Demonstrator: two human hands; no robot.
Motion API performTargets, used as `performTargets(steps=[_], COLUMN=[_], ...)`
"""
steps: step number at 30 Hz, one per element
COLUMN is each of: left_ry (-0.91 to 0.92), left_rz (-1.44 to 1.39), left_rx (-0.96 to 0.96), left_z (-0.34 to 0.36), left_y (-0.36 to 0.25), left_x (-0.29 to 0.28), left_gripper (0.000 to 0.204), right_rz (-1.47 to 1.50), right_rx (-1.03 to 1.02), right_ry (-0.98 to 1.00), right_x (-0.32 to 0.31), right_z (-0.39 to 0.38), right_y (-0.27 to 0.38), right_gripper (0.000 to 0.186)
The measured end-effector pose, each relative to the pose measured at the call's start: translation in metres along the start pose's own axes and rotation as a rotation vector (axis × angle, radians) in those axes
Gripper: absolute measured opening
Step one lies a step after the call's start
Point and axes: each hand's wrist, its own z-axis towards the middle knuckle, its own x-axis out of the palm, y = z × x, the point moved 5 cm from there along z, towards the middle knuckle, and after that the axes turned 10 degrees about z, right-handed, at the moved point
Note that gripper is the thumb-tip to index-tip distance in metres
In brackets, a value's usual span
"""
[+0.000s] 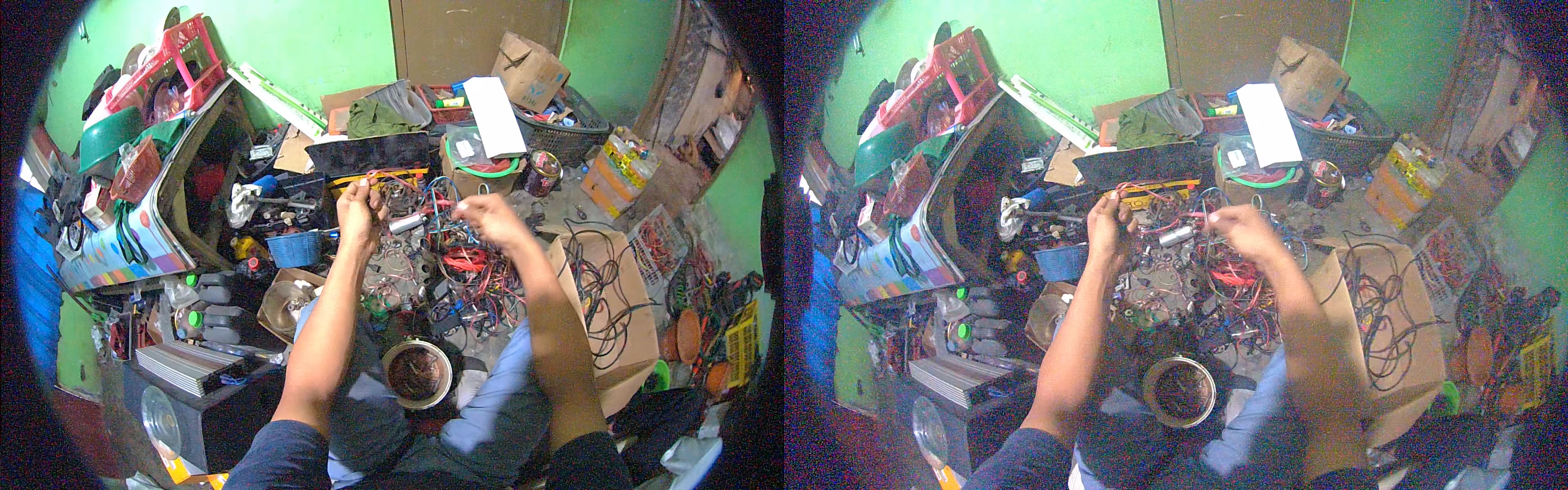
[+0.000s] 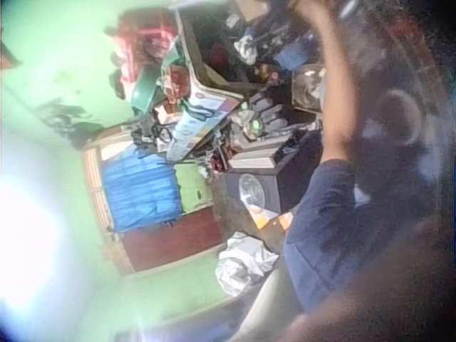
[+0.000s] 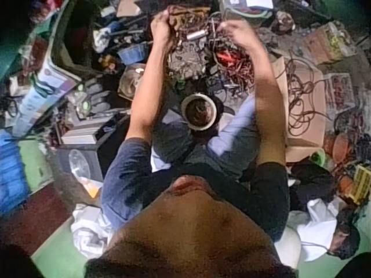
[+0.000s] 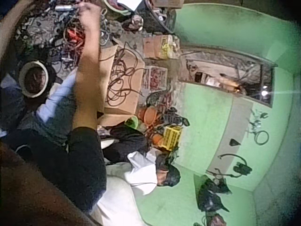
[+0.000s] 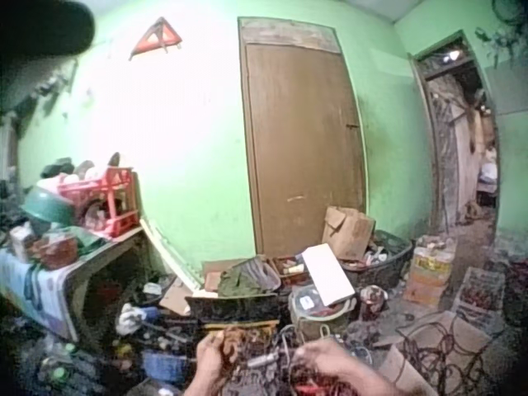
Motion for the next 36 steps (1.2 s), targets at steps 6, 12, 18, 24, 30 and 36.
performTargets(steps=[6, 12, 18, 24, 30, 36], left_ry=[-0.071, -0.042, -0.048, 0.002, 0.07, 0.015], left_rz=[-0.06, -0.043, -0.035, 0.022, 0.028, 0.037], left_rx=[0.038, 0.07, 0.034, -0.032, -0.048, -0.065], left_z=[0.008, 0.008, 0.009, -0.003, -0.005, -0.004], left_y=[-0.012, -0.022, -0.011, 0.002, 0.013, 0.008], left_x=[-0.026, -0.031, -0.022, 0.005, 0.022, 0.012], left_gripper=[0.016, 0.017, 0.017, 0.02, 0.017, 0.018], right_rz=[0.291, 0.04, -0.665, -0.389, -0.336, -0.217], right_rx=[-0.016, -0.245, 0.268, -0.108, -0.15, 0.01], right_ry=[-0.634, -1.427, -0.801, -0.02, 0.285, 0.238], right_x=[-0.129, -0.305, -0.262, -0.052, 0.026, 0.012], right_z=[-0.026, -0.089, -0.033, -0.004, 0.0, -0.002], right_y=[-0.02, -0.128, -0.173, -0.025, -0.015, -0.015], right_gripper=[0.017, 0.022, 0.036, 0.041, 0.028, 0.025])
